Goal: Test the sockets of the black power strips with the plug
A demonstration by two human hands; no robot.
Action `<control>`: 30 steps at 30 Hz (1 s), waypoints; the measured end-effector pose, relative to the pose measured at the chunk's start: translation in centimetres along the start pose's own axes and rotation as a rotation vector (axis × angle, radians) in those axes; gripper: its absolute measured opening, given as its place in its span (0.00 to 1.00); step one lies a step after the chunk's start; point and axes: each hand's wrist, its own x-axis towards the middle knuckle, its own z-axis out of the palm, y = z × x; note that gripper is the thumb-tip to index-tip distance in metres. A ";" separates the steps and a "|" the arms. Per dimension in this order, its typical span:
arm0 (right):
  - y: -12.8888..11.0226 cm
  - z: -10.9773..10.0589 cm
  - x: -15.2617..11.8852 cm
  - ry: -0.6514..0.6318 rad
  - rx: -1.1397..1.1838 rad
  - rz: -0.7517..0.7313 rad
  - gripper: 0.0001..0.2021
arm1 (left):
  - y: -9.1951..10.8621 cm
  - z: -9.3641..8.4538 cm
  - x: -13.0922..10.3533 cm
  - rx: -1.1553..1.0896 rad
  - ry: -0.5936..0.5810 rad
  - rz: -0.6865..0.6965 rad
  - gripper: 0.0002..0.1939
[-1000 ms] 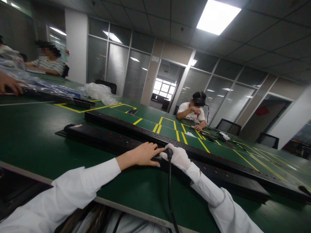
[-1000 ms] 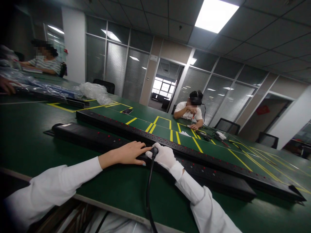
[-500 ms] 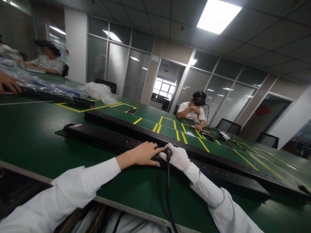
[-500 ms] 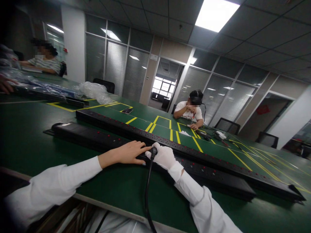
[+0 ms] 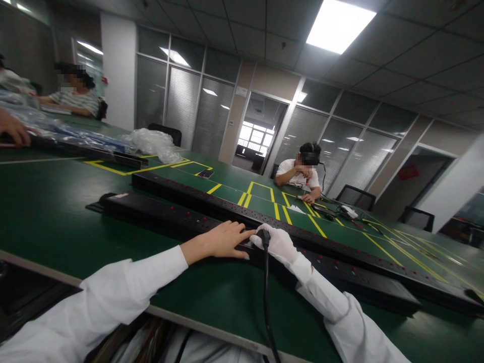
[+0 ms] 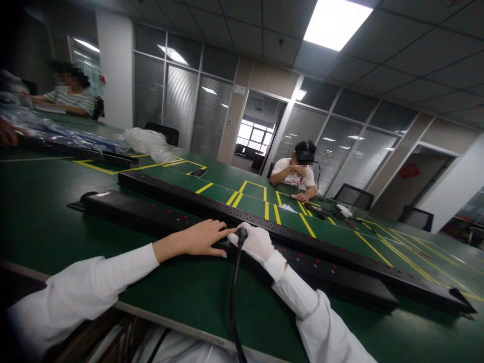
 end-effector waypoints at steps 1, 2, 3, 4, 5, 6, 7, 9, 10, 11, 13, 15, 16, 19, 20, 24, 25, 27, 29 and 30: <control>-0.1 0.1 -0.1 0.016 -0.025 -0.007 0.16 | 0.0 0.0 0.0 0.000 -0.001 0.000 0.35; -0.2 0.1 -0.2 0.031 -0.049 -0.015 0.16 | 0.0 -0.1 0.0 -0.001 -0.002 -0.001 0.35; -0.2 0.2 -0.2 0.045 -0.069 -0.026 0.17 | 0.0 -0.1 0.0 0.000 -0.003 -0.002 0.35; -0.3 0.3 -0.3 0.056 -0.084 -0.035 0.17 | 0.1 -0.1 0.0 0.000 -0.002 -0.002 0.35; -0.4 0.3 -0.4 0.065 -0.096 -0.040 0.17 | 0.1 -0.1 0.0 0.001 -0.002 -0.002 0.35; -0.4 0.4 -0.4 0.071 -0.106 -0.044 0.17 | 0.0 -0.2 0.0 0.003 -0.002 -0.002 0.35; -0.4 0.4 -0.4 0.076 -0.116 -0.047 0.17 | 0.0 -0.1 0.0 0.004 -0.003 -0.001 0.35; -0.4 0.5 -0.4 0.082 -0.131 -0.051 0.17 | 0.0 -0.1 0.0 0.005 -0.006 0.000 0.35; -0.4 0.5 -0.4 0.084 -0.134 -0.054 0.17 | 0.0 -0.1 0.1 0.005 -0.006 0.002 0.35; -0.4 0.5 -0.4 0.085 -0.135 -0.056 0.17 | -0.1 0.0 0.1 0.005 -0.006 0.004 0.35; -0.4 0.5 -0.4 0.089 -0.142 -0.056 0.17 | -0.1 0.0 0.1 0.005 -0.004 0.005 0.35; -0.4 0.5 -0.5 0.089 -0.148 -0.055 0.17 | -0.1 0.0 0.0 0.006 -0.003 0.004 0.35; -0.4 0.5 -0.5 0.087 -0.149 -0.056 0.17 | -0.1 0.0 0.0 0.007 -0.002 0.003 0.35; -0.4 0.4 -0.5 0.078 -0.139 -0.063 0.18 | -0.1 0.1 0.0 0.008 0.007 0.003 0.35; -0.4 0.4 -0.4 0.078 -0.138 -0.062 0.17 | -0.1 0.1 0.0 0.009 0.010 0.003 0.35; -0.4 0.3 -0.4 0.073 -0.122 -0.055 0.17 | -0.1 0.2 0.0 0.012 0.011 0.001 0.35; -0.4 0.3 -0.3 0.070 -0.112 -0.052 0.17 | -0.1 0.2 0.0 0.011 0.010 0.000 0.35; -0.4 0.3 -0.3 0.067 -0.094 -0.044 0.17 | -0.1 0.2 0.0 0.008 0.007 -0.002 0.35; -0.4 0.3 -0.2 0.069 -0.076 -0.036 0.17 | -0.1 0.2 0.0 0.007 0.002 -0.003 0.35; -0.4 0.3 -0.2 0.072 -0.069 -0.034 0.17 | -0.1 0.2 0.0 0.007 0.000 -0.003 0.35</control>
